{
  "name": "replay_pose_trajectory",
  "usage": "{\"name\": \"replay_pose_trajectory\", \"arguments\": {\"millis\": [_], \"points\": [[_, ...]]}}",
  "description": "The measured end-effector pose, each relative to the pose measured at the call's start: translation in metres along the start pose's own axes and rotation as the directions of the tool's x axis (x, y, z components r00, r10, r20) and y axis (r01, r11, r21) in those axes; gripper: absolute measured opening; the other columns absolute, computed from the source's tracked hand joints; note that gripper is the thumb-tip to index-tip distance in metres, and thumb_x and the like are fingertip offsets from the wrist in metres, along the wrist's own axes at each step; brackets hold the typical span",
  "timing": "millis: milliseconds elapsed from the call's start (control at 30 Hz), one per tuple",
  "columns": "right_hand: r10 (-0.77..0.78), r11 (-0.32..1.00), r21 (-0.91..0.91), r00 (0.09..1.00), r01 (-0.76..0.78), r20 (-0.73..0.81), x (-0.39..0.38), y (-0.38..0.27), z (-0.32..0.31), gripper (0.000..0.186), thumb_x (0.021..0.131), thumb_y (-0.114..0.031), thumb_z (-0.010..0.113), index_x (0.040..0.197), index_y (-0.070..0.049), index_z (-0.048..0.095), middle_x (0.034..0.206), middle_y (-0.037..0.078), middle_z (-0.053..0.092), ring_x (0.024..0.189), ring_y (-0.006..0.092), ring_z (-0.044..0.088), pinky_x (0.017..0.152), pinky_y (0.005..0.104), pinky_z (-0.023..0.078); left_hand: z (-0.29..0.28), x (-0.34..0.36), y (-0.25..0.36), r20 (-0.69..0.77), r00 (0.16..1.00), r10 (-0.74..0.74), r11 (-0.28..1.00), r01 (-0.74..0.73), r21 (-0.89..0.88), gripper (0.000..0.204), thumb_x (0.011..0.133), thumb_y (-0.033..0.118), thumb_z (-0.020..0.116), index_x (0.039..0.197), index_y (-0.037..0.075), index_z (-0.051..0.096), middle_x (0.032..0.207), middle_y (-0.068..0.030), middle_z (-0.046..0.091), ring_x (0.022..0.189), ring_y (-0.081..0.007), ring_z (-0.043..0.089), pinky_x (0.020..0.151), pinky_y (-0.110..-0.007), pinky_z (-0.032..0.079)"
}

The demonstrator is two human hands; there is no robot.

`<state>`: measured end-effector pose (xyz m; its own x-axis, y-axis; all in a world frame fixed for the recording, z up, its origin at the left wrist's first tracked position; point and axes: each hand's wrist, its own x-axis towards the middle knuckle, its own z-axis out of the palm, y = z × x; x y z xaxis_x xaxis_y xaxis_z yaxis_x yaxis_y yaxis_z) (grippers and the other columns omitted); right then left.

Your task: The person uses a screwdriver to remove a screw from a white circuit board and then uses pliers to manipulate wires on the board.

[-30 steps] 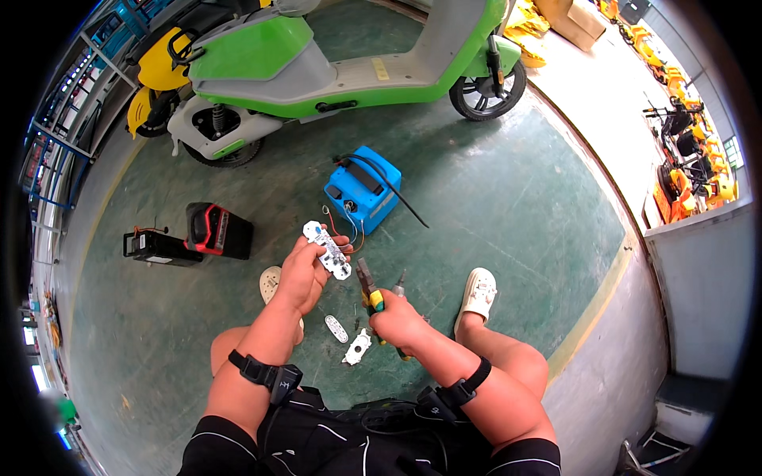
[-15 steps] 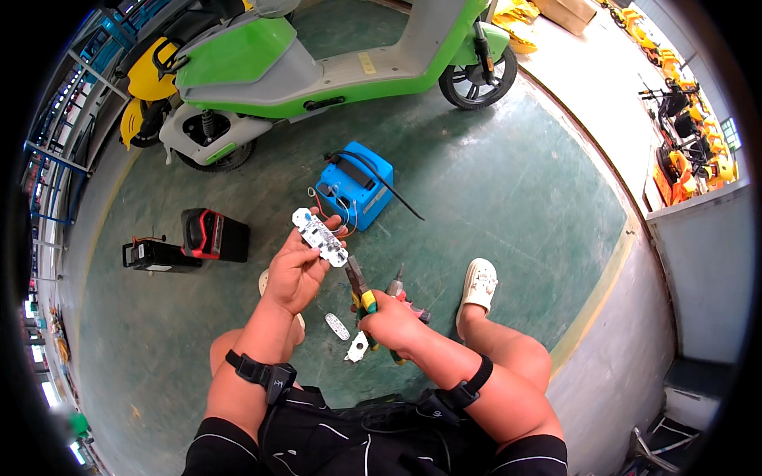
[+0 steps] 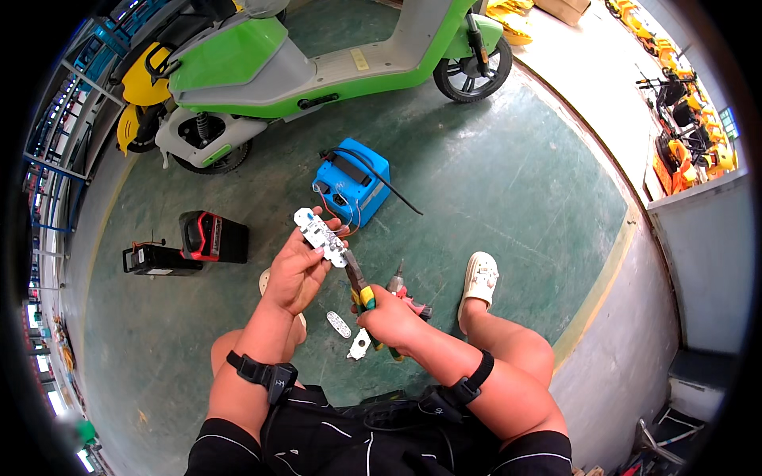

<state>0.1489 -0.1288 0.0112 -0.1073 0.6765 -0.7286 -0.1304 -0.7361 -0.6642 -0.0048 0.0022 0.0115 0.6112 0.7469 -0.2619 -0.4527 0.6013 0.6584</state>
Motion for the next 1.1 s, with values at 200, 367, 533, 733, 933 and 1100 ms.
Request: {"name": "replay_pose_trajectory", "arguments": {"millis": [200,367,533,733,933,1100], "points": [[0.008,1.0,0.014,1.0,-0.008,0.009,0.004,0.002,-0.001,0.048,0.085,0.005,0.061,0.132,-0.001,0.054,0.123,0.011,0.063,0.113,0.0215,0.059,0.096,0.0339,0.046,0.001,-0.001,-0.001,0.016,1.0,0.003,1.0,-0.004,0.028,0.071,0.093,-0.007,0.052,0.157,0.007,0.026,0.146,-0.0186,0.049,0.138,-0.0335,0.047,0.117,-0.048,0.038],[-0.028,0.994,0.112,0.997,0.021,0.067,0.002,-0.004,-0.001,0.05,0.085,0.005,0.058,0.135,0.0,0.053,0.127,0.012,0.062,0.117,0.0231,0.059,0.1,0.0357,0.046,0.004,-0.002,-0.001,0.013,1.0,0.019,0.996,-0.02,0.083,0.073,0.092,-0.006,0.059,0.156,0.011,0.027,0.144,-0.0162,0.05,0.138,-0.0325,0.048,0.116,-0.047,0.039],[-0.017,0.956,0.295,0.997,-0.008,0.081,0.0,-0.009,0.002,0.051,0.085,0.006,0.056,0.136,0.001,0.051,0.128,0.012,0.061,0.117,0.0227,0.058,0.098,0.0355,0.048,0.001,-0.002,-0.007,-0.006,0.997,0.074,0.98,-0.071,0.186,0.07,0.092,-0.006,0.063,0.151,0.013,0.031,0.142,-0.0132,0.052,0.137,-0.0321,0.049,0.116,-0.046,0.04],[-0.004,0.96,0.279,0.999,-0.007,0.039,0.0,-0.01,0.002,0.051,0.082,0.008,0.056,0.133,0.001,0.053,0.124,0.011,0.062,0.112,0.021,0.058,0.092,0.033,0.048,0.0,-0.001,-0.011,0.012,0.991,0.13,0.955,-0.129,0.267,0.069,0.092,-0.008,0.062,0.149,0.012,0.03,0.142,-0.0149,0.05,0.138,-0.0311,0.048,0.115,-0.045,0.04],[-0.041,0.995,0.091,0.998,0.037,0.039,0.001,-0.007,0.002,0.055,0.081,0.007,0.055,0.135,0.001,0.052,0.125,0.013,0.062,0.121,0.024,0.057,0.102,0.0354,0.044,-0.004,-0.002,-0.01,0.031,0.987,0.16,0.959,-0.162,0.233,0.067,0.091,-0.007,0.064,0.147,0.012,0.033,0.14,-0.0145,0.053,0.137,-0.0328,0.05,0.115,-0.046,0.04],[-0.044,0.994,-0.101,0.997,0.037,-0.067,-0.001,-0.007,0.005,0.047,0.082,0.002,0.056,0.129,-0.002,0.054,0.119,0.013,0.063,0.113,0.026,0.06,0.096,0.0371,0.048,0.001,-0.004,-0.005,0.019,0.995,0.094,0.978,-0.096,0.186,0.065,0.091,-0.005,0.063,0.146,0.012,0.034,0.14,-0.015,0.054,0.137,-0.0336,0.05,0.113,-0.046,0.043]]}}
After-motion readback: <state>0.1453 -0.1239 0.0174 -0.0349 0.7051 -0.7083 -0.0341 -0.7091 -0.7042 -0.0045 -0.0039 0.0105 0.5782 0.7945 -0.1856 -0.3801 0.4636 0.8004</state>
